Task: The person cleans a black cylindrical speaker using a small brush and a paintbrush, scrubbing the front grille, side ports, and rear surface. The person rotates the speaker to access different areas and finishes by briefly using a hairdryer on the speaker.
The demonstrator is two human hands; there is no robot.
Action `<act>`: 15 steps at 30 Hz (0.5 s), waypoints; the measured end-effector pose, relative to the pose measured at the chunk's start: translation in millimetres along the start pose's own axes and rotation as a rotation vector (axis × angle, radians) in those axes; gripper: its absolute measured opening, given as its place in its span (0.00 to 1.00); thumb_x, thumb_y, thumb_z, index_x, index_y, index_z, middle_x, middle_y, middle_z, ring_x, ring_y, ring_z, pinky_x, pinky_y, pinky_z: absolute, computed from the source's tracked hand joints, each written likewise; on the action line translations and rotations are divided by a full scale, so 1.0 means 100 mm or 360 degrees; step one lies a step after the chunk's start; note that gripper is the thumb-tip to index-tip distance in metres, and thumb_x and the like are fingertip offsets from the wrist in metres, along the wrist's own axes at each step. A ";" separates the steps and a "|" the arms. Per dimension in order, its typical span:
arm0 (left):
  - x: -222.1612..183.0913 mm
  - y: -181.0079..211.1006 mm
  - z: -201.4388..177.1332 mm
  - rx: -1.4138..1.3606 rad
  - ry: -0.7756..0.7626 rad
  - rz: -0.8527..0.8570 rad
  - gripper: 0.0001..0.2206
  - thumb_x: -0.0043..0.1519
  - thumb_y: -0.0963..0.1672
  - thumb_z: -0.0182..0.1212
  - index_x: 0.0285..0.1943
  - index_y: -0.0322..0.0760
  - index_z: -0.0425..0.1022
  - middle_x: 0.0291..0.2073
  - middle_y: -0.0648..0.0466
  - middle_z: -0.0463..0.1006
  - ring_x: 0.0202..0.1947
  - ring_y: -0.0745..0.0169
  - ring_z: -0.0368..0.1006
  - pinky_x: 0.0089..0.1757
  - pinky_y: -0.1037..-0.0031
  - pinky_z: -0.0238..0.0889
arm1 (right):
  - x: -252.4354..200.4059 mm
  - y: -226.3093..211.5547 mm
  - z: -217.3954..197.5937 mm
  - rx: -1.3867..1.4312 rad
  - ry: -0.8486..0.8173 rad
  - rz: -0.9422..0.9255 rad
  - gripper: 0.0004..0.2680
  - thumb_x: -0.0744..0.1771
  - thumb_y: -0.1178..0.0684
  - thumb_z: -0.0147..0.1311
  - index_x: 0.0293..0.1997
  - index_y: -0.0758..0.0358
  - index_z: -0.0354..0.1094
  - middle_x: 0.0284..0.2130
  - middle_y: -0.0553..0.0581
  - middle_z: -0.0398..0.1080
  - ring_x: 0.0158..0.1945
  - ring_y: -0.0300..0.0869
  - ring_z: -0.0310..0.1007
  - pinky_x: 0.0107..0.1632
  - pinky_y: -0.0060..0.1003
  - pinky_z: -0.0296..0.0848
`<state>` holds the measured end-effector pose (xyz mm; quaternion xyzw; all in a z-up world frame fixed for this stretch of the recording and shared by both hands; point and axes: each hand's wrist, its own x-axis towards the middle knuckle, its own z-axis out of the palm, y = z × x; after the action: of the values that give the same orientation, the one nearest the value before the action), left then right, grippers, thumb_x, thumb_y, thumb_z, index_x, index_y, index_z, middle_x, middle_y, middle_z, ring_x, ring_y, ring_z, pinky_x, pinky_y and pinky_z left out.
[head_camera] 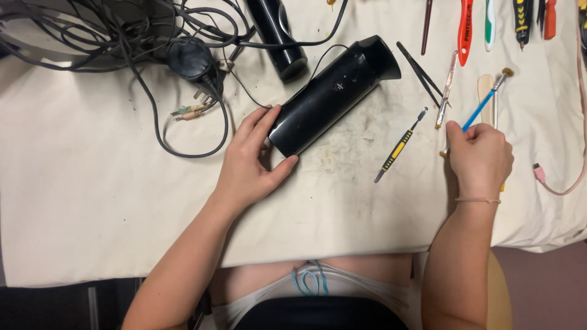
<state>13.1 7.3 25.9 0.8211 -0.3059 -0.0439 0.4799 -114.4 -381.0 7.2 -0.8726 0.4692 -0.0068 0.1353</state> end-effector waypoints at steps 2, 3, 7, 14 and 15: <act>0.00 -0.03 0.01 -0.0008 0.0006 0.0003 0.35 0.59 0.48 0.69 0.75 0.39 0.60 0.67 0.41 0.65 0.68 0.47 0.64 0.47 0.70 0.74 | -0.08 -0.11 -0.03 0.0058 0.0183 -0.0178 0.14 0.70 0.40 0.58 0.37 0.56 0.58 0.22 0.51 0.66 0.36 0.59 0.68 0.42 0.53 0.63; -0.01 -0.05 0.01 -0.0017 0.0006 0.0013 0.36 0.58 0.49 0.70 0.75 0.41 0.59 0.67 0.41 0.65 0.68 0.46 0.64 0.46 0.70 0.74 | -0.11 -0.17 -0.03 0.0121 0.0368 -0.0350 0.13 0.71 0.43 0.61 0.48 0.59 0.61 0.24 0.50 0.70 0.40 0.61 0.73 0.44 0.57 0.65; 0.01 -0.16 0.02 0.0239 0.0100 0.0199 0.43 0.55 0.58 0.72 0.74 0.35 0.61 0.64 0.41 0.67 0.64 0.39 0.64 0.63 0.53 0.58 | 0.22 -0.28 0.13 0.0027 0.0431 -0.0456 0.15 0.73 0.37 0.63 0.38 0.54 0.68 0.22 0.50 0.71 0.34 0.61 0.72 0.39 0.55 0.67; 0.01 -0.17 0.00 0.0284 0.0051 0.0140 0.43 0.54 0.54 0.75 0.75 0.36 0.58 0.60 0.45 0.72 0.59 0.43 0.67 0.60 0.58 0.61 | 0.25 -0.31 0.04 0.0381 0.0152 -0.0481 0.10 0.71 0.50 0.60 0.30 0.58 0.70 0.18 0.45 0.57 0.28 0.38 0.55 0.41 0.35 0.65; 0.03 -0.15 -0.01 0.0273 0.0052 0.0189 0.41 0.57 0.56 0.72 0.75 0.36 0.59 0.62 0.45 0.72 0.61 0.43 0.68 0.61 0.57 0.60 | 0.26 -0.25 0.07 0.0479 0.0326 -0.0642 0.08 0.73 0.52 0.59 0.37 0.61 0.76 0.20 0.44 0.59 0.28 0.38 0.57 0.43 0.35 0.67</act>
<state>22.4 12.1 15.4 0.8401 -0.3489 0.0243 0.4146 -78.9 -387.7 3.4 -0.9133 0.2910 -0.1914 0.2113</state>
